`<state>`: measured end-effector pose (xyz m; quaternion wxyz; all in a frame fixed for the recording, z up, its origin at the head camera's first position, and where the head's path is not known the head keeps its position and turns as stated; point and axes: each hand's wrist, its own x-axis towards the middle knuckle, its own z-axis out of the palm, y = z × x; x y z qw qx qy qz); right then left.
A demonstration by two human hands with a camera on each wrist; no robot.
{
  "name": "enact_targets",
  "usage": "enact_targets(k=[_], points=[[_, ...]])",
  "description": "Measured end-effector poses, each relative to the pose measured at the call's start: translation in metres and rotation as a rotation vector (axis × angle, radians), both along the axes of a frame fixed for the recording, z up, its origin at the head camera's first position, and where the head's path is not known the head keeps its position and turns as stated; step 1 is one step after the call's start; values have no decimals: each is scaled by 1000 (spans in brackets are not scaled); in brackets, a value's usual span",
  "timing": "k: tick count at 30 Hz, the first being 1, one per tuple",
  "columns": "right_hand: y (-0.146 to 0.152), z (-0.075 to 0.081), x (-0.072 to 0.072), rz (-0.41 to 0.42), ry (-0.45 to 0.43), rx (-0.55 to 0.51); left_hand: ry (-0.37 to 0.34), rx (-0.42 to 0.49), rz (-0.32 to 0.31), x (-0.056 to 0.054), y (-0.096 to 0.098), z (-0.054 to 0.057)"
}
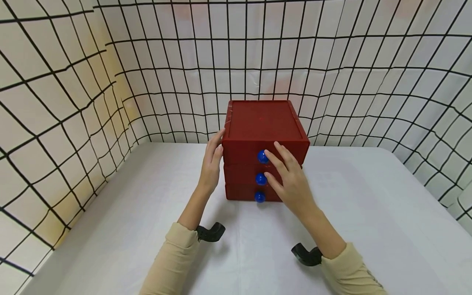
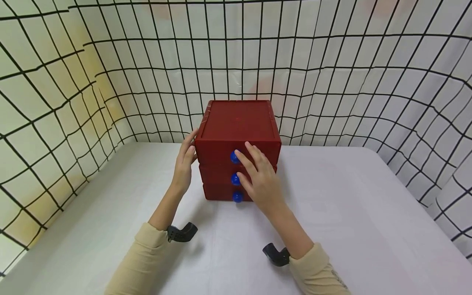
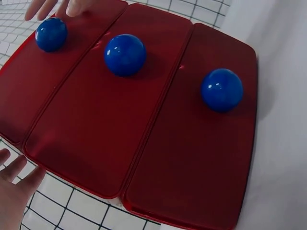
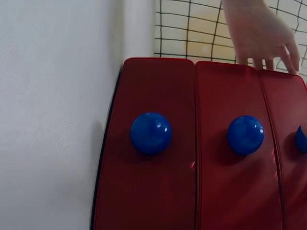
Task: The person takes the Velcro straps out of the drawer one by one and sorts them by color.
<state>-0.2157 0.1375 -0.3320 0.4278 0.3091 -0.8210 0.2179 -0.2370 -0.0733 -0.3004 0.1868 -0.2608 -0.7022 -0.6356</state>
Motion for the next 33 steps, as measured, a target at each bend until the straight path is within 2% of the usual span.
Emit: enact_targets(k=[13, 19, 26, 33], points=[[-6, 5, -3, -13, 19, 33, -22, -10, 42, -1, 4, 3], [-8, 6, -4, -35, 26, 24, -50, 2, 42, -4, 4, 4], [-12, 4, -9, -92, 53, 44, -26, 8, 33, -6, 7, 5], [-14, -3, -10, -100, 41, 74, -21, 15, 46, -5, 9, 4]])
